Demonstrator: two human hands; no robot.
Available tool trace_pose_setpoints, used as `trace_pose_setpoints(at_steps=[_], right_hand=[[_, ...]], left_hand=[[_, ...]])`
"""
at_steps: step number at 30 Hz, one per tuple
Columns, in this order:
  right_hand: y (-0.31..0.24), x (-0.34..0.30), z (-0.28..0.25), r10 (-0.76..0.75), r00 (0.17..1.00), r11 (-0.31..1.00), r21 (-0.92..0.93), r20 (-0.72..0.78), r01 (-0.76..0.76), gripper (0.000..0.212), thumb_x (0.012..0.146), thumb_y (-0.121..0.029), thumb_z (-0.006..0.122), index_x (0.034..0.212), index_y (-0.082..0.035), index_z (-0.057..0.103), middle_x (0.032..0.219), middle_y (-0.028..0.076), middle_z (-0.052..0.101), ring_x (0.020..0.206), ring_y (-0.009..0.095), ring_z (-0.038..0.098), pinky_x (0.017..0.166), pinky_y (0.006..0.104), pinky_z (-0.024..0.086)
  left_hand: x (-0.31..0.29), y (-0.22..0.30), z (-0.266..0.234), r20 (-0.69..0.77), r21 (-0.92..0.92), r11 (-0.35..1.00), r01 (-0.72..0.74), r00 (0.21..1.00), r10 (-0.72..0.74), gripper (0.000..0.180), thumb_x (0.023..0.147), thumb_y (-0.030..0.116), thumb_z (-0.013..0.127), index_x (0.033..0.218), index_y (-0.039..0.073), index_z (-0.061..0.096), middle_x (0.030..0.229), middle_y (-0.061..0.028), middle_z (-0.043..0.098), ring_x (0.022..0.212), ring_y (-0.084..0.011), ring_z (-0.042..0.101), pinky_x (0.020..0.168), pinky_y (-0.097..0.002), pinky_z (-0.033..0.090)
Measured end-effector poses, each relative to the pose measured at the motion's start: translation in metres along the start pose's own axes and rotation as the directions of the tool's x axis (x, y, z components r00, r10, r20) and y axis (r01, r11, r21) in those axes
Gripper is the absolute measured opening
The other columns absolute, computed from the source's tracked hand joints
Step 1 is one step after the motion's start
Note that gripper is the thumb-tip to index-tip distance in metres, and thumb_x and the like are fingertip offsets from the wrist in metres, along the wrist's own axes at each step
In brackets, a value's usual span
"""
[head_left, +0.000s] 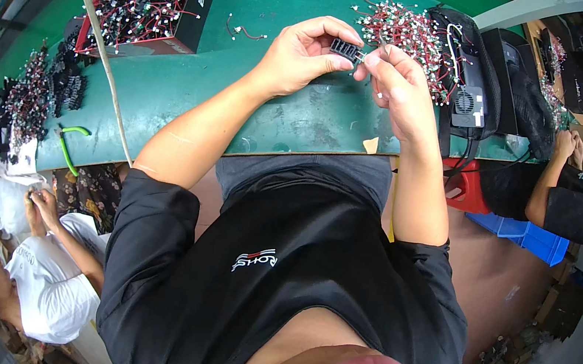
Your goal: The person assembles small electronic connectors and wires into a black plastic housing at a factory workbench, using a precision tool to manipulate the components.
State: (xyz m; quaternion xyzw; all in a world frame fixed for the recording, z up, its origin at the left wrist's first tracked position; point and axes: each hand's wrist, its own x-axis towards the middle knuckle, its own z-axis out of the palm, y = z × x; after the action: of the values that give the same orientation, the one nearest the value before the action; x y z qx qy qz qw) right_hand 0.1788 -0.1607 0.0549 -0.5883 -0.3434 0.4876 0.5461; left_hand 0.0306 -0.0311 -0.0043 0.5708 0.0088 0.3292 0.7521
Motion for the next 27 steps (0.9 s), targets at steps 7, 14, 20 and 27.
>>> trace_pose_setpoints(at_steps=[7, 14, 20, 27], right_hand=[[0.003, -0.001, -0.001, -0.009, 1.000, 1.000, 0.017, 0.012, 0.009, 0.014, 0.091, -0.021, 0.061, 0.090, -0.007, 0.061, 0.083, 0.003, 0.068, 0.055, 0.001, 0.039, 0.047, 0.0182, 0.029], [0.001, 0.003, -0.005, 0.002, 1.000, 1.000, -0.017, -0.007, -0.003, 0.015, 0.091, -0.022, 0.060, 0.090, -0.007, 0.060, 0.085, 0.004, 0.069, 0.056, 0.002, 0.040, 0.048, 0.0186, 0.030], [0.006, 0.003, -0.004, 0.032, 0.999, 0.999, -0.031, -0.010, -0.033, 0.015, 0.091, -0.023, 0.064, 0.093, -0.009, 0.062, 0.082, -0.002, 0.066, 0.061, 0.002, 0.043, 0.050, 0.0201, 0.032], [0.028, 0.003, -0.034, 0.061, 0.998, 0.997, 0.044, 0.020, -0.062, 0.009, 0.096, -0.014, 0.061, 0.104, -0.008, 0.061, 0.081, 0.000, 0.062, 0.052, 0.000, 0.038, 0.043, 0.0165, 0.025]], left_hand=[[-0.002, 0.000, 0.003, -0.004, -0.005, 1.000, 0.021, 1.000, -0.021, 0.030, 0.084, -0.007, 0.070, 0.112, 0.000, 0.063, 0.118, -0.0112, 0.059, 0.112, -0.0193, 0.059, 0.099, -0.0329, 0.049], [0.004, -0.001, 0.005, 0.017, -0.047, 0.998, 0.043, 0.999, -0.042, 0.030, 0.085, -0.006, 0.069, 0.113, 0.000, 0.062, 0.119, -0.0110, 0.059, 0.111, -0.0191, 0.059, 0.096, -0.0330, 0.051], [-0.003, 0.012, 0.006, 0.013, 0.110, 0.994, 0.025, 1.000, -0.027, 0.028, 0.083, -0.006, 0.069, 0.110, 0.000, 0.063, 0.116, -0.0110, 0.060, 0.106, -0.0198, 0.061, 0.093, -0.0329, 0.052], [0.005, -0.003, 0.014, 0.145, 0.490, 0.816, -0.307, 0.952, 0.271, 0.024, 0.076, 0.006, 0.075, 0.099, 0.004, 0.067, 0.097, -0.0105, 0.066, 0.094, -0.0271, 0.065, 0.080, -0.0367, 0.052]])
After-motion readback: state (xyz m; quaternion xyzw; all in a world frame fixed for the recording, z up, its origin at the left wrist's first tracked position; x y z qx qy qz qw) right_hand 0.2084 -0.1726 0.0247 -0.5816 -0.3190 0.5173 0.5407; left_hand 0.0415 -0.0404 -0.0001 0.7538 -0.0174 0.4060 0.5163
